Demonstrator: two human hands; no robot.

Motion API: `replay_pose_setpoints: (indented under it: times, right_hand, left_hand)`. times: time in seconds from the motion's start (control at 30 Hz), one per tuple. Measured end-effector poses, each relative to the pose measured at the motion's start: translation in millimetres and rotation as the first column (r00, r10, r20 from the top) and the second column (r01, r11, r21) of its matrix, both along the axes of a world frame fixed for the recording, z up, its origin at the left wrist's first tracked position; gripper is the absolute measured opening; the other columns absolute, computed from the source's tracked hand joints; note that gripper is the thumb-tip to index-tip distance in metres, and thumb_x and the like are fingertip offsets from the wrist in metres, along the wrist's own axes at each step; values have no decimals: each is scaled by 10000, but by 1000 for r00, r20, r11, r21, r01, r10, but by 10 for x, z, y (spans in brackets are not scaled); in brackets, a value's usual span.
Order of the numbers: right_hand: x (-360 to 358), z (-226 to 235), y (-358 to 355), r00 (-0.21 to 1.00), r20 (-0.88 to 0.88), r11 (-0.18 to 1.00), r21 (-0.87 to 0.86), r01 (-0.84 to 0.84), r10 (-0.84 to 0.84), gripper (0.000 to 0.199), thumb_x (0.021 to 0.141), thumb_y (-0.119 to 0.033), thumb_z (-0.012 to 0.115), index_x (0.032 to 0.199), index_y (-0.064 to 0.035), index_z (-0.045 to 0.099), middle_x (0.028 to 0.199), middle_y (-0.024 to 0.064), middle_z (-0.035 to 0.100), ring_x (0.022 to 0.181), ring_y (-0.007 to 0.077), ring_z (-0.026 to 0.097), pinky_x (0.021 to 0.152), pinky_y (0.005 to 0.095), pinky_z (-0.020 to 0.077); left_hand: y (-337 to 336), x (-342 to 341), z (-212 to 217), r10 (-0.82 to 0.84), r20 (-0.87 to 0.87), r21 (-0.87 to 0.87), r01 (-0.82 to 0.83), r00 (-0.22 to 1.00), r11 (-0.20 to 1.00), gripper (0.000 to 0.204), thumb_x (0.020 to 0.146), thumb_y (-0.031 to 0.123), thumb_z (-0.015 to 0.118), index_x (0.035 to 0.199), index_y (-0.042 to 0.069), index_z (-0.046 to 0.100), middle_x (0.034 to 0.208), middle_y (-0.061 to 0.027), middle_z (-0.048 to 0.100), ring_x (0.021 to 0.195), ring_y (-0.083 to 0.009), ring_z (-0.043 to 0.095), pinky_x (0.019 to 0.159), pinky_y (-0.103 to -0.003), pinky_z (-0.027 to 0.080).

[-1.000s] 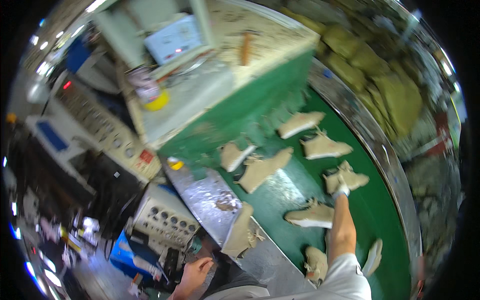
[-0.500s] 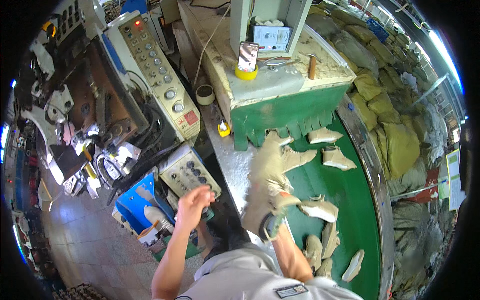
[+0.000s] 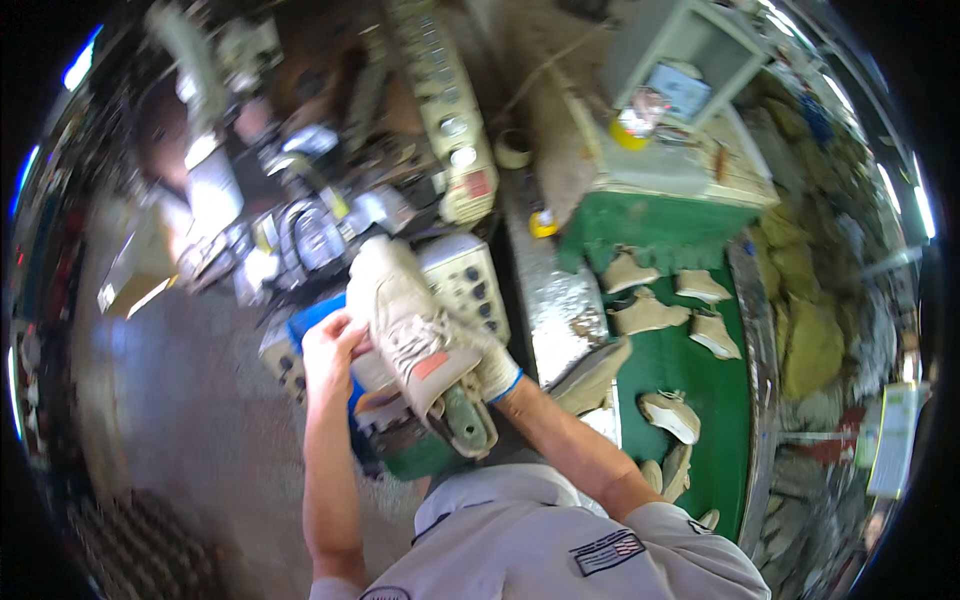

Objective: The person takes a shoe from a colleague, positions it onto a machine, operates the machine to press the shoe parts together, removes the shoe, and places it onto a conveyor belt.

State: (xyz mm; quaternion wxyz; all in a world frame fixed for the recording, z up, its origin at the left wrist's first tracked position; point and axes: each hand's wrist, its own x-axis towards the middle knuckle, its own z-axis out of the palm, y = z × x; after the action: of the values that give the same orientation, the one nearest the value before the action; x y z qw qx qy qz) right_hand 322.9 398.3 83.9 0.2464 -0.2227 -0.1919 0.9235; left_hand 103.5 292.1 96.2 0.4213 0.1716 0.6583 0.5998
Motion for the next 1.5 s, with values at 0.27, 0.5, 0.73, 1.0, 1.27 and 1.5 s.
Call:
replay_pose_setpoints:
  times: [0.27,0.5,0.73,1.0,1.27,1.5]
  right_hand:
    - [-817,-70,33,996,-54,977,202,-64,76,653,935,-271,737,1474,-19,468,1329,103,625,1177,197,620,1004,334,505]
    - [-1329,-206,203,999,18,979,198,-47,44,617,954,-312,709,1447,-2,504,1259,84,663,1064,161,659,913,301,544]
    - [-1636,-499,301,997,-80,978,207,10,7,565,874,-254,779,1341,8,598,1204,102,684,1027,197,671,892,331,559]
    - [-1770,-725,242,995,35,901,427,70,-94,459,985,-289,649,1304,40,627,1229,103,687,1048,165,661,929,314,542]
    - [-1762,-794,231,985,72,826,556,93,-160,405,997,-258,642,1261,49,653,1188,107,703,1011,158,668,905,302,547]
    - [-1772,-784,252,986,113,911,408,68,-124,346,1031,-254,594,1173,44,698,1062,73,732,916,112,656,801,275,546]
  left_hand:
    - [-130,-365,-20,333,187,188,-366,924,911,467,839,-56,708,1294,-84,604,1141,-164,710,979,-221,714,832,-332,598]
    - [-57,-557,-67,385,179,350,-424,906,835,602,832,-72,721,1386,-122,491,1239,-209,681,1054,-216,699,886,-269,566]
    - [58,-461,-395,329,250,270,-392,911,880,428,1008,205,612,1333,-71,576,1224,-139,681,1038,-177,687,837,-286,558]
    - [46,-410,-801,238,276,215,-301,931,929,499,1083,304,383,1288,-102,588,1189,-180,697,1021,-240,707,911,-368,560]
    - [76,-404,-853,221,213,256,-273,952,927,431,1062,267,465,1262,-81,622,1158,-154,712,1002,-214,705,889,-335,559]
    - [106,-367,-1001,255,205,290,-308,945,906,535,1088,390,441,1213,-87,648,1104,-140,725,933,-189,711,850,-306,556]
